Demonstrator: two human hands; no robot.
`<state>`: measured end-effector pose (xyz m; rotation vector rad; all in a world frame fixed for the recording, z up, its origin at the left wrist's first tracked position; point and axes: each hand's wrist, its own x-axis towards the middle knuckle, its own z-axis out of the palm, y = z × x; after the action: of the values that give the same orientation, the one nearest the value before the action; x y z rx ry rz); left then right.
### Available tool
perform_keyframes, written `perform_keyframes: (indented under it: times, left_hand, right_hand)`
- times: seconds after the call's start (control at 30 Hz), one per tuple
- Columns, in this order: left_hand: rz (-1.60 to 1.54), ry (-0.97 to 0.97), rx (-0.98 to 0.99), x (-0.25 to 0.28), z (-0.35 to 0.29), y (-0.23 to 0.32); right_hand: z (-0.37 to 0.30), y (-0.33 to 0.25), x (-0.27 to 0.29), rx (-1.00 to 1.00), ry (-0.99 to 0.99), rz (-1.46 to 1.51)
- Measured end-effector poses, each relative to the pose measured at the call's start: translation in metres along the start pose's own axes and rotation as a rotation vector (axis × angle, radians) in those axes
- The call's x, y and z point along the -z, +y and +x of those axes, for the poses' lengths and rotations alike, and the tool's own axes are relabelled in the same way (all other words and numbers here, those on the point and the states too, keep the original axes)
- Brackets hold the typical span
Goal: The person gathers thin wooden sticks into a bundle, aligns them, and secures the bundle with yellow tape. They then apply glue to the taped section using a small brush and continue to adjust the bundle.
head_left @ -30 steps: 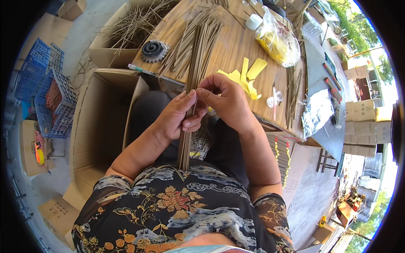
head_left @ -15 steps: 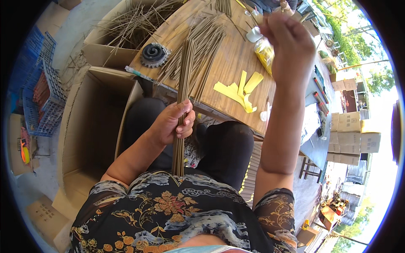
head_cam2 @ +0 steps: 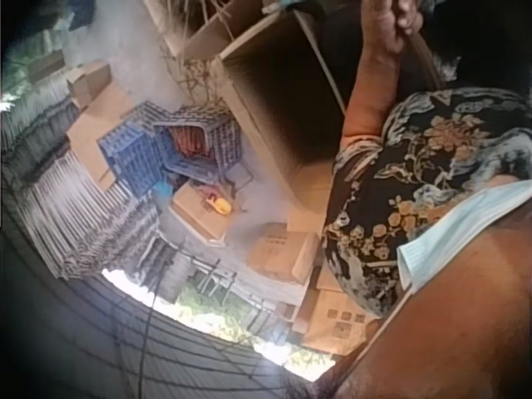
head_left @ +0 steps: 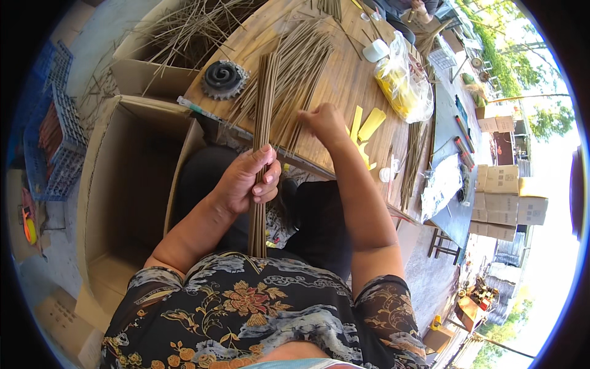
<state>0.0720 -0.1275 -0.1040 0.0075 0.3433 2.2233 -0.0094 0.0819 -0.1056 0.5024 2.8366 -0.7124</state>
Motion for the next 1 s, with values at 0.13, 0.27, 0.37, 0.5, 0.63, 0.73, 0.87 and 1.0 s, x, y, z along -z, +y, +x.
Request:
perform_keyframes:
  times: [0.13, 0.27, 0.37, 0.5, 0.63, 0.73, 0.87, 1.0]
  left_hand:
    - [-0.011, -0.018, -0.011, 0.002, 0.0, 0.001]
    - [-0.017, -0.011, -0.008, 0.001, 0.0, 0.0]
    - [-0.018, -0.013, -0.017, 0.002, 0.0, 0.0]
    - [-0.008, 0.002, -0.029, 0.001, -0.001, 0.0]
    - [-0.009, -0.007, -0.027, 0.002, 0.0, 0.001]
    - [-0.003, -0.01, -0.029, 0.003, 0.0, 0.0]
    - [-0.006, -0.018, -0.031, 0.004, 0.001, 0.001]
    - [-0.011, -0.008, -0.034, 0.002, 0.0, 0.001]
  right_hand:
    - [0.009, 0.014, -0.012, 0.021, 0.047, 0.083]
    - [0.014, 0.012, -0.013, 0.007, 0.058, 0.16]
    - [0.013, 0.005, -0.008, -0.049, 0.03, 0.165]
    - [0.017, 0.005, -0.012, -0.052, 0.038, 0.006]
    - [0.006, -0.003, -0.002, -0.173, -0.043, 0.432]
    - [0.002, -0.002, 0.001, -0.135, -0.06, 0.375]
    - [0.009, -0.001, -0.002, -0.11, -0.059, 0.24]
    - [0.01, 0.001, -0.001, -0.132, -0.064, 0.356]
